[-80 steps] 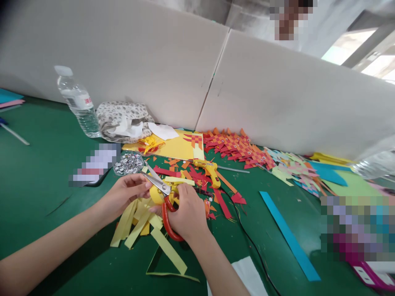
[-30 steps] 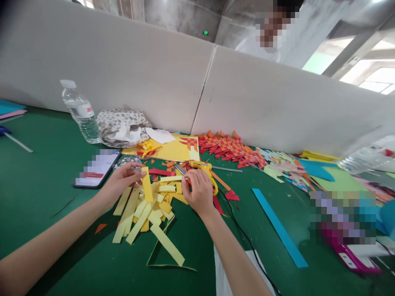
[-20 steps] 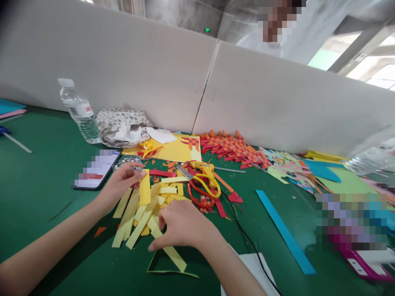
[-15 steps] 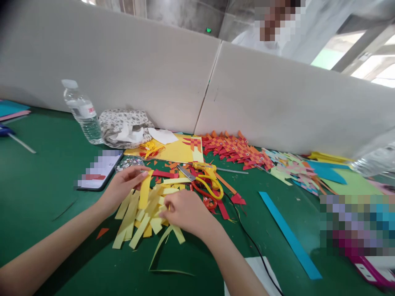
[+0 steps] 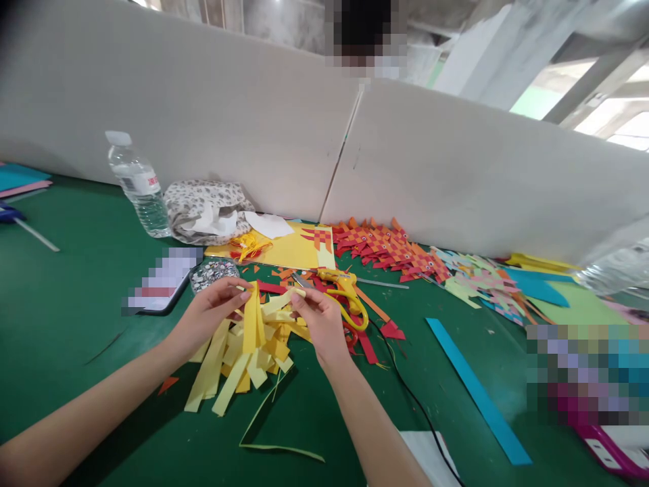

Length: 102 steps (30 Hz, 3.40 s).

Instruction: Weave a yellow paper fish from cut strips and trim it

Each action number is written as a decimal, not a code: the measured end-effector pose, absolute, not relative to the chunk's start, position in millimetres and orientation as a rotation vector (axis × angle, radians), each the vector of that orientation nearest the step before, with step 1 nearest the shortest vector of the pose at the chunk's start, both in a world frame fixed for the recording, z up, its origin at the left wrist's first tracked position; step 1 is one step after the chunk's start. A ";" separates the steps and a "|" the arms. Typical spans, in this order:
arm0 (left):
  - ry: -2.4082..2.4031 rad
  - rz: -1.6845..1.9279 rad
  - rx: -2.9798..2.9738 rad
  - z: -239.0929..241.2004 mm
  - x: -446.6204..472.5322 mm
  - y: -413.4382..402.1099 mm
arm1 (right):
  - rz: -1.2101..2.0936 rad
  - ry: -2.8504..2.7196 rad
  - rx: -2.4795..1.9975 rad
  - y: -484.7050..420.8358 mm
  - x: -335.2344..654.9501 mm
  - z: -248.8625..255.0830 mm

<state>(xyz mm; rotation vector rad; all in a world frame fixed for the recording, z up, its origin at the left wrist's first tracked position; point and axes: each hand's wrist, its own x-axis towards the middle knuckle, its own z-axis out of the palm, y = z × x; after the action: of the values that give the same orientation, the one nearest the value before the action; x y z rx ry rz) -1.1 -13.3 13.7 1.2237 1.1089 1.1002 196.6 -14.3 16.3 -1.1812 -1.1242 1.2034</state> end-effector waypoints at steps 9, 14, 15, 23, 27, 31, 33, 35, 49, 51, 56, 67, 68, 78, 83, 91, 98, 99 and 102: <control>1.239 1.311 1.146 14.5 -1.0 -14.6 | 1.210 -1.132 -1.129 -22.3 192.6 21.9; 1.256 1.392 1.216 18.2 -2.0 -18.1 | 1.256 -1.150 -1.064 -27.5 189.9 23.9; 1.242 1.340 1.272 18.8 -1.5 -19.3 | 1.275 -1.177 -1.061 -28.5 189.3 24.3; 1.056 0.997 1.649 15.9 9.2 -27.5 | 1.318 -1.482 -1.153 -32.3 185.7 22.9; 1.073 1.018 1.687 15.8 8.6 -28.0 | 1.312 -1.425 -1.157 -29.7 186.6 20.3; 1.097 1.037 1.680 16.2 6.7 -27.5 | 1.327 -1.300 -1.156 -28.7 187.5 22.3; 1.102 1.063 1.641 14.8 6.2 -27.0 | 1.349 -1.216 -1.130 -28.9 188.6 24.3; 1.107 1.099 1.574 12.8 6.4 -26.6 | 1.405 -1.173 -1.056 -29.4 190.3 26.1; 1.110 1.233 1.127 21.1 4.8 -29.1 | 1.516 -1.202 -0.971 -29.6 195.9 28.1; 1.087 1.115 1.300 21.5 7.4 -31.4 | 1.436 -1.289 -1.035 -30.0 189.8 26.8; 1.053 1.019 1.434 18.9 12.3 -35.6 | 1.162 -1.429 -1.096 -29.3 185.6 24.6; 1.127 1.137 1.204 12.6 8.9 -24.7 | 1.429 -1.238 -1.079 -26.3 190.4 18.9; 1.117 1.147 1.184 12.5 9.1 -24.4 | 1.430 -1.242 -1.082 -27.0 189.2 19.2; 1.072 1.091 1.208 14.8 7.6 -25.0 | 1.425 -1.231 -1.095 -26.1 188.0 14.8; 1.098 0.985 1.401 16.1 10.2 -28.2 | 1.398 -1.202 -1.084 -27.8 186.3 16.9; 1.171 1.006 1.741 15.0 11.3 -30.3 | 1.327 -1.327 -1.180 -30.6 185.4 21.2; 1.146 0.984 1.992 7.5 11.6 -28.6 | 1.251 -1.299 -1.245 -27.9 184.6 13.7; 1.144 0.975 2.018 6.2 11.8 -28.2 | 1.241 -1.304 -1.248 -27.8 184.4 13.5; 1.128 0.954 2.048 3.6 11.6 -27.3 | 1.240 -1.304 -1.252 -27.4 184.0 13.8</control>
<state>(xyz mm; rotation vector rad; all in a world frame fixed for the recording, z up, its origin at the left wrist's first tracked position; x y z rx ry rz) 11.6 -27.3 3.6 2.0482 1.1282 0.9543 184.0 -27.4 13.8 -1.2519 -1.3045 1.2398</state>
